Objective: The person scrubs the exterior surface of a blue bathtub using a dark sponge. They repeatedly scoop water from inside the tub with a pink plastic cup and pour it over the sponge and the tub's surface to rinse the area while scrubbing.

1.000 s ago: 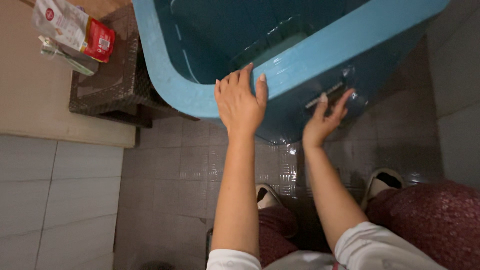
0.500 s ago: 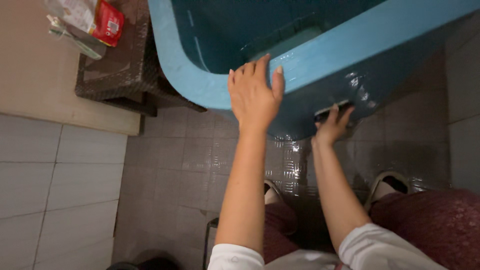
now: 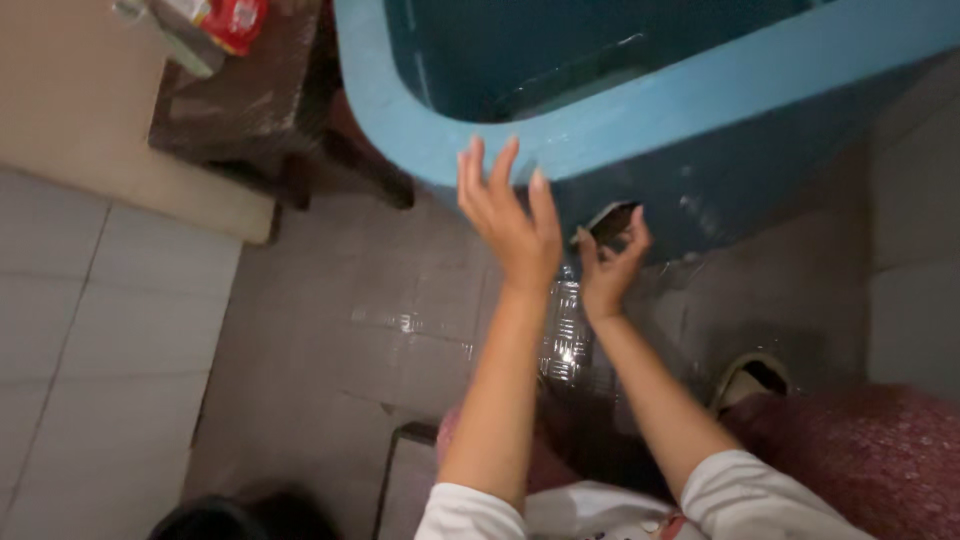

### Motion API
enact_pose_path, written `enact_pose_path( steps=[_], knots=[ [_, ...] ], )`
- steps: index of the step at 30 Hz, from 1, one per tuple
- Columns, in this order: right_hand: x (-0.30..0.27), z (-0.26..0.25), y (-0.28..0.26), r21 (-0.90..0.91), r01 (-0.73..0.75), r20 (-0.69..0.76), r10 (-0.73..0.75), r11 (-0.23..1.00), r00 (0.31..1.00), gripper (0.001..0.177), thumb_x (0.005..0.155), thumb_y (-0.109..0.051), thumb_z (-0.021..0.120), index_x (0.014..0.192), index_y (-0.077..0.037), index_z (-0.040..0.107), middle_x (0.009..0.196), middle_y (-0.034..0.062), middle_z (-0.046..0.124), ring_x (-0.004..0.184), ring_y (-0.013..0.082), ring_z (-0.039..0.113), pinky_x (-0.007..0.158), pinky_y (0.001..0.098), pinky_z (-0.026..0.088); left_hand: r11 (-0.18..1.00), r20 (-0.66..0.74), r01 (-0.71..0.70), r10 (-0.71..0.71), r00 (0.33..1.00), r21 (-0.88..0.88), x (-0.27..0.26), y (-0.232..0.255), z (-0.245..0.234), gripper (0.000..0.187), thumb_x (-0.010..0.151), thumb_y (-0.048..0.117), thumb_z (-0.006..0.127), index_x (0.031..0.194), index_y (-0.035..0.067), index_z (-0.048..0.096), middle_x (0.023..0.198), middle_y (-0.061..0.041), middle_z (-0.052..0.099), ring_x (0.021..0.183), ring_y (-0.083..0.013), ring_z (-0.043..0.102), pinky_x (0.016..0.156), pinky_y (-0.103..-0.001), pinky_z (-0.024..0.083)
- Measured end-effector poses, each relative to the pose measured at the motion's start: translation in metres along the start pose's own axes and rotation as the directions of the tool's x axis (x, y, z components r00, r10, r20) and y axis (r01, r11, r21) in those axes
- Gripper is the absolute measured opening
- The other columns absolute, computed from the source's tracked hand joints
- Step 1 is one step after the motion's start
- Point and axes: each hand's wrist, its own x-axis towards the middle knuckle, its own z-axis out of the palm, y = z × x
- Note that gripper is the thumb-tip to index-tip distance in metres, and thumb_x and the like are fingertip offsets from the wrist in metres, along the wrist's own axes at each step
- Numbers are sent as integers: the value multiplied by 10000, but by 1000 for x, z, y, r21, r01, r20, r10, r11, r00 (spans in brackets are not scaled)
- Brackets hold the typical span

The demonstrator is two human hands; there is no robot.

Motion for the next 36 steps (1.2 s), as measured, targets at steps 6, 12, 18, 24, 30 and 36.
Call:
enact_pose_path(
  steps=[6, 12, 18, 24, 30, 36],
  knots=[
    [18, -16, -55, -216, 203, 136, -176, 955, 975, 842, 965, -117, 883, 1633, -133, 371, 1462, 130, 441, 1263, 248, 572, 911, 330, 614, 817, 146, 424, -400, 905, -391, -80, -35, -9, 308, 1124, 229, 494, 1265, 34, 687, 1270, -168, 670, 1213, -287, 656, 1096, -384, 512],
    [25, -2, -129, -313, 623, 440, -472, 717, 764, 505, 986, -295, 788, 1435, -104, 660, 1255, 156, 604, 1100, 310, 572, 929, 421, 507, 269, 456, 591, -427, 781, -761, -104, -34, 6, 458, 1138, 330, 412, 1480, 38, 500, 1360, -61, 618, 1248, -181, 587, 1110, -310, 448],
    [43, 26, -187, -227, 785, 690, -473, 577, 548, 353, 1087, -284, 509, 1307, -152, 752, 1235, 47, 712, 1102, 341, 578, 1013, 503, 381, 208, 224, 523, -731, 645, -827, -73, -19, -2, 607, 1035, 368, 574, 1494, 58, 324, 1417, -113, 497, 1284, -204, 515, 1077, -342, 430],
    [103, 86, -190, -294, 924, 829, -415, 247, 374, 294, 1110, -264, 579, 1345, -115, 676, 1343, 150, 650, 1315, 350, 567, 1091, 538, 372, 704, -186, 603, -694, 695, -374, -25, -49, 24, 682, 1049, 482, 583, 1497, 3, 396, 1329, -293, 489, 1175, -389, 567, 1025, -462, 476],
    [102, 116, -191, -346, 874, 882, -201, 340, 427, 323, 1106, -264, 569, 1378, -118, 665, 1337, 195, 646, 1251, 386, 578, 1099, 603, 367, 587, -239, 724, -809, 536, -361, -53, -89, 63, 805, 1060, 492, 485, 1640, 16, 193, 1313, -363, 450, 1145, -502, 530, 1014, -511, 444],
    [104, 123, -188, -367, 873, 879, -187, 322, 439, 318, 1130, -261, 537, 1369, -93, 664, 1302, 222, 641, 1216, 409, 575, 1072, 580, 356, 174, 74, 955, -978, 197, -239, -114, -142, 91, 907, 1002, 609, 388, 1665, 104, 30, 1309, -379, 446, 1109, -504, 594, 1007, -504, 466]
  ],
)
